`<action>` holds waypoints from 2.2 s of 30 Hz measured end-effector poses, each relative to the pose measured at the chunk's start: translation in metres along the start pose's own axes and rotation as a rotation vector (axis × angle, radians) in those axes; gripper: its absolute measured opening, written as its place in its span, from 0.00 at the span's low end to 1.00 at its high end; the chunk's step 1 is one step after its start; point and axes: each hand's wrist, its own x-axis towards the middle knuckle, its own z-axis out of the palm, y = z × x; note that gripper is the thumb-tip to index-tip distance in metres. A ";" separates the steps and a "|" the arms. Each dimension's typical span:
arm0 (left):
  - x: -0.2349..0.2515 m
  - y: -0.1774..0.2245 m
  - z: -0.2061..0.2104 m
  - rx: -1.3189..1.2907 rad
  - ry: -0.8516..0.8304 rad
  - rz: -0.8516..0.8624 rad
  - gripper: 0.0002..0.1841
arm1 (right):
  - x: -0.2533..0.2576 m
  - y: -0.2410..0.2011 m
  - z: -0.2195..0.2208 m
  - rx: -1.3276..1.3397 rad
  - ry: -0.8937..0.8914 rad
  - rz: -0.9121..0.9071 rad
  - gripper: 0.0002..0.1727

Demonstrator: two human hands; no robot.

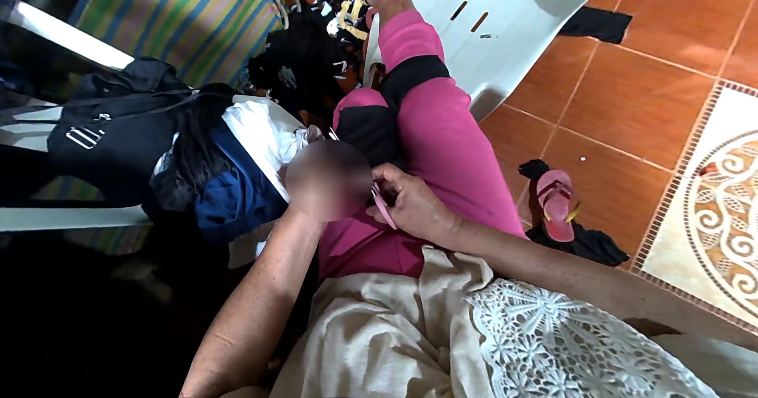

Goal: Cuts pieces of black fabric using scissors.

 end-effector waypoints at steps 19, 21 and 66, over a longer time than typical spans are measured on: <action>0.001 -0.006 -0.006 0.101 0.083 0.136 0.05 | -0.023 0.002 -0.038 0.350 -0.275 0.313 0.14; 0.003 -0.007 -0.005 0.108 0.081 0.130 0.06 | -0.022 0.001 -0.040 0.344 -0.286 0.333 0.15; -0.001 -0.005 -0.008 0.138 0.024 0.135 0.05 | -0.046 0.019 -0.088 0.517 -0.215 0.254 0.12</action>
